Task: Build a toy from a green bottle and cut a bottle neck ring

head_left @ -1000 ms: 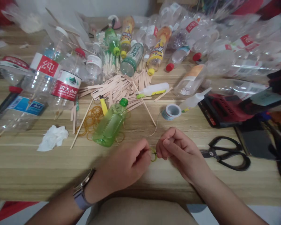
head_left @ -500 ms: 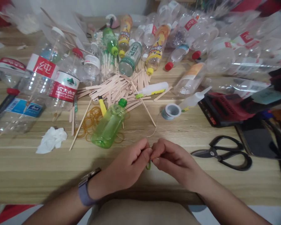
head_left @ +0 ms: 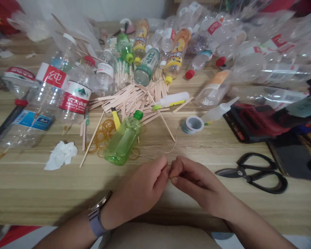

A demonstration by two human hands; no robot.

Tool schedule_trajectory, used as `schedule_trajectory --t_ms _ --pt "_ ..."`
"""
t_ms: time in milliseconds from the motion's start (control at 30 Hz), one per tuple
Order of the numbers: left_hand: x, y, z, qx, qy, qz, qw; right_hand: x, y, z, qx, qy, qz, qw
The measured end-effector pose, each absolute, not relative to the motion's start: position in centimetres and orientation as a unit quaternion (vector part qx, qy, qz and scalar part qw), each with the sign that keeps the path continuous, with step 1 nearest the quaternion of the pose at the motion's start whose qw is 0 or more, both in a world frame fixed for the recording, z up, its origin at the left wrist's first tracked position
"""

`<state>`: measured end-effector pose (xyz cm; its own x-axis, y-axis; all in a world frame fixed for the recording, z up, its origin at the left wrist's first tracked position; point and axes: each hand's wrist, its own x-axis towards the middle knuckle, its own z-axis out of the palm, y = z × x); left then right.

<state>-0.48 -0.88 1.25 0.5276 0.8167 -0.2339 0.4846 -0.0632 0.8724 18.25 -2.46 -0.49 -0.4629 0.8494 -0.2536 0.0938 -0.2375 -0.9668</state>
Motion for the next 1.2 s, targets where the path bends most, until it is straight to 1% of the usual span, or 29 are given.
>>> schedule_trajectory --t_ms 67,167,300,400,533,667,800,867,933,1033,1200 --pt "-0.4 -0.8 1.2 0.714 0.461 0.171 0.499 18.2 -2.4 -0.6 -0.434 -0.541 0.658 0.293" --pt "-0.4 -0.7 1.0 0.704 0.467 0.191 0.500 18.0 -2.2 -0.8 -0.434 -0.504 0.673 0.324" --pt "-0.7 -0.2 0.9 0.656 0.476 0.223 0.542 18.0 -1.6 -1.0 -0.434 -0.445 0.677 0.393" --pt "-1.0 0.0 0.9 0.650 0.472 0.272 0.530 18.1 -1.3 -1.0 -0.433 -0.409 0.672 0.441" --pt "-1.1 -0.1 0.6 0.673 0.492 0.273 0.480 18.4 -1.1 -1.2 -0.427 -0.380 0.676 0.465" --pt "-1.0 -0.5 0.1 0.710 0.530 0.259 0.385 18.7 -1.1 -1.4 -0.437 -0.403 0.654 0.468" --pt "-1.0 -0.8 0.3 0.752 0.521 0.307 0.263 18.9 -1.1 -1.1 -0.446 -0.399 0.659 0.456" --pt "-1.0 -0.9 0.4 0.761 0.509 0.322 0.240 18.9 -1.1 -0.9 -0.448 -0.394 0.664 0.452" --pt "-1.0 -0.9 0.5 0.770 0.486 0.318 0.263 18.8 -1.0 -0.7 -0.447 -0.391 0.669 0.447" --pt "-0.7 -1.0 0.4 0.777 0.455 0.284 0.328 18.7 -1.0 -0.5 -0.446 -0.389 0.675 0.440" --pt "-0.4 -1.0 0.5 0.764 0.472 0.202 0.392 18.7 -1.2 -0.5 -0.433 -0.394 0.684 0.435"
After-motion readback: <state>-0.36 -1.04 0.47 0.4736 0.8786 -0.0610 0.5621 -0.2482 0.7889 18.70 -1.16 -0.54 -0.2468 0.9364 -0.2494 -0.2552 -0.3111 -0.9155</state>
